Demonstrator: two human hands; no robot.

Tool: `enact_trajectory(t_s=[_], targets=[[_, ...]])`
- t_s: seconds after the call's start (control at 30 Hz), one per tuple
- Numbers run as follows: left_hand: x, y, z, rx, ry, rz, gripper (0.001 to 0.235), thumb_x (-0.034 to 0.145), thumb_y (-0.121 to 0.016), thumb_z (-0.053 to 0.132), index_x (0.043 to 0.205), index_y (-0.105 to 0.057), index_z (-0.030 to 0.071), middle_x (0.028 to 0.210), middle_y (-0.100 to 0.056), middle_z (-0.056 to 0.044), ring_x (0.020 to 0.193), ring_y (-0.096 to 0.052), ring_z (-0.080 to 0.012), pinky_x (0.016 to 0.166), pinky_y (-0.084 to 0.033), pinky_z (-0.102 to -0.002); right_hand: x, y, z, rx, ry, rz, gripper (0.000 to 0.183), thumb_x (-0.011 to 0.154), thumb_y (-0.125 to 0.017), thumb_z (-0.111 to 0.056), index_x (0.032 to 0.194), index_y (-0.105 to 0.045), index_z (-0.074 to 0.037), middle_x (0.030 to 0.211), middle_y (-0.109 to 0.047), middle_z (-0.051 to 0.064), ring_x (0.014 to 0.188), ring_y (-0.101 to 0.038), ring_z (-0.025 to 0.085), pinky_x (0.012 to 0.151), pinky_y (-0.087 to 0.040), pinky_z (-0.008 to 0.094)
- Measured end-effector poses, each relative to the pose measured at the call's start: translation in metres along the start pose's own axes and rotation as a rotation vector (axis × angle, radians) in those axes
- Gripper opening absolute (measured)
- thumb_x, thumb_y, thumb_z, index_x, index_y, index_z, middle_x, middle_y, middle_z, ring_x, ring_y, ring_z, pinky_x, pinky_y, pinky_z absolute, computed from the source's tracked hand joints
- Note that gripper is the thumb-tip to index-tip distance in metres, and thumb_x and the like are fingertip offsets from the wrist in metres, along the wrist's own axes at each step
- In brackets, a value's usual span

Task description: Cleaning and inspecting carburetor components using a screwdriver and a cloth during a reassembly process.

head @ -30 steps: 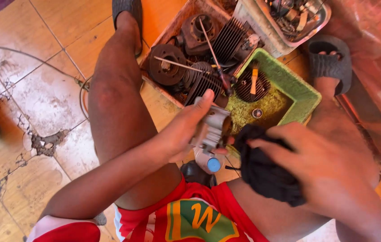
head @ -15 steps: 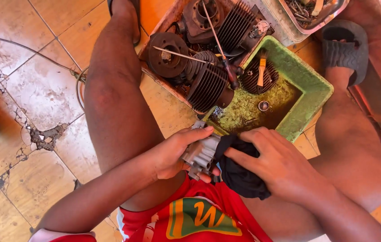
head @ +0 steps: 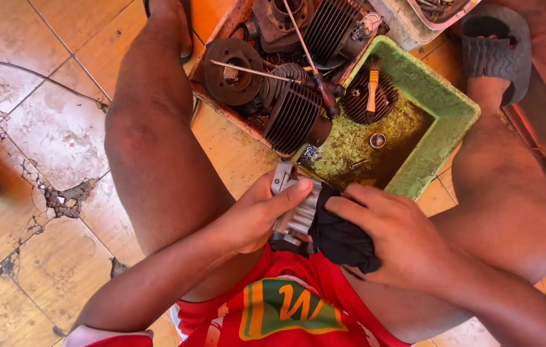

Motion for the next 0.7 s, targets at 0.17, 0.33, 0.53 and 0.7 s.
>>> enact_trajectory(t_s=[0.17,0.33,0.53,0.7], targets=[[-0.007,-0.011,0.026,0.455,-0.389,0.012,0.032,0.101,-0.064,0.022,0.124,-0.051,0.003,0.132,-0.066,-0.013,0.104,-0.065,-0.0157,0.098,-0.054,-0.032,0.003,0.009,-0.001,0.754,-0.078,0.008,0.06,0.067,-0.077,-0.012,0.123,-0.062,0.001,0.1,-0.081,0.007,0.078,-0.078,0.019,0.071,-0.06,0.029],[-0.023,-0.024,0.045,0.868,-0.871,-0.053,0.056,0.092,-0.08,0.019,0.132,-0.042,0.01,0.142,-0.049,-0.019,0.124,-0.064,-0.0297,0.105,-0.059,-0.04,-0.037,-0.036,0.044,1.33,-0.419,0.0,0.058,0.064,-0.084,-0.002,0.119,-0.071,0.007,0.105,-0.081,0.015,0.09,-0.074,0.022,0.083,-0.058,0.035],[-0.027,-0.012,0.064,1.281,-1.161,-0.119,0.078,0.086,-0.096,0.029,0.141,-0.041,0.018,0.148,-0.051,-0.015,0.133,-0.062,-0.0367,0.11,-0.059,-0.048,-0.048,-0.023,0.043,1.236,-0.291,0.073,0.047,0.07,-0.078,-0.001,0.115,-0.069,0.008,0.1,-0.077,0.014,0.079,-0.07,0.019,0.073,-0.056,0.031],[-0.025,-0.024,0.052,1.05,-1.216,-0.166,0.069,0.094,-0.084,0.036,0.143,-0.038,0.022,0.148,-0.05,-0.013,0.135,-0.06,-0.0326,0.116,-0.056,-0.048,-0.039,0.018,0.025,1.175,-0.179,0.124,0.038,0.075,-0.074,-0.001,0.111,-0.067,0.008,0.097,-0.075,0.014,0.07,-0.066,0.016,0.064,-0.055,0.028]])
Point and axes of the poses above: each hand's wrist, its own x-axis towards the middle knuckle, its own y-axis out of the back of the hand, z = x × y, the point moved 4 cm from there along x, towards the middle knuckle
